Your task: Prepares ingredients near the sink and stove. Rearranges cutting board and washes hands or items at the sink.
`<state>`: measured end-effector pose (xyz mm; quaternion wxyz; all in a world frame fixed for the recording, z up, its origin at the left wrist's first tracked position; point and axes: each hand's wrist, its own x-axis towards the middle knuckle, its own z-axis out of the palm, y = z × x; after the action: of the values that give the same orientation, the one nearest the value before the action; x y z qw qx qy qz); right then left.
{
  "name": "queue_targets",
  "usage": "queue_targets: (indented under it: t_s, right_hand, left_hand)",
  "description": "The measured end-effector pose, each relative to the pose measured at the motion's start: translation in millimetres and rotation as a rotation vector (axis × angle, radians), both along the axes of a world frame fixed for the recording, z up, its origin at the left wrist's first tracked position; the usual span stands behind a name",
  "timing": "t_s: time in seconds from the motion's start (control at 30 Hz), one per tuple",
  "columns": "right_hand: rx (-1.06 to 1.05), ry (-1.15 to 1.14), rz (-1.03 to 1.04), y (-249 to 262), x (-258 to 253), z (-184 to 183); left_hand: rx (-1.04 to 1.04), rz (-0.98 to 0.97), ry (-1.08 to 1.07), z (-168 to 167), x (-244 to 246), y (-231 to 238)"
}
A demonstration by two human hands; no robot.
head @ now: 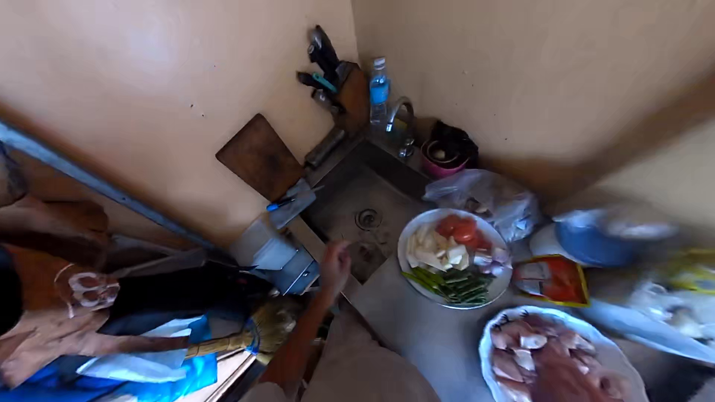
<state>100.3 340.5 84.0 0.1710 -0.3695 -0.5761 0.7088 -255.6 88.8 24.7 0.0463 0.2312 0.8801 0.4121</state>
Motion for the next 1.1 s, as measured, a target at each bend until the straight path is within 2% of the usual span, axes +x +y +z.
queue_targets:
  t_s: [0.07,0.1,0.17,0.23,0.37,0.43,0.5,0.57,0.67,0.77,0.87,0.93,1.03,1.1]
  right_hand:
    - [-0.312,0.199,0.081,-48,-79,-17]
    - [-0.400,0.273,0.130,-64,-123,-23]
    - [-0.495,0.311,0.130,-76,-215,-25]
    - [-0.523,0.314,0.100,-66,-304,-30]
    - [-0.141,-0.006,0.119,-38,-447,-46]
    - [0.092,-0.128,0.297,-49,-498,-35]
    - [0.210,-0.182,0.530,-67,-544,-19]
    - [0.289,-0.219,0.643,-84,-593,-14]
    - [0.472,-0.195,0.829,-118,-665,-9]
    - [0.445,-0.169,0.947,-151,-693,6]
    - [0.391,-0.042,0.825,-169,-682,-14]
    - [0.325,0.002,0.757,-171,-669,-2]
    - [0.325,0.076,0.627,-170,-639,24]
    - [0.415,0.192,0.496,-171,-613,48]
  left_hand:
    - [0.093,0.277,-0.056,8,-62,-31]
    - [0.144,0.372,-0.065,11,-94,-41]
    - [0.216,0.454,-0.078,15,-150,-45]
    - [0.266,0.491,-0.066,21,-190,-39]
    - [0.376,0.781,0.088,33,-246,-55]
    - [0.411,0.879,0.075,38,-275,-69]
    - [0.450,0.893,0.007,42,-296,-73]
    - [0.495,0.883,-0.073,43,-305,-71]
    - [0.624,0.877,-0.060,40,-309,-71]
    - [0.603,0.858,0.012,42,-304,-74]
    - [0.569,0.811,0.093,45,-293,-81]
    - [0.578,0.759,0.166,53,-285,-82]
    - [0.612,0.619,0.298,82,-272,-86]
    - [0.593,0.516,0.360,119,-262,-94]
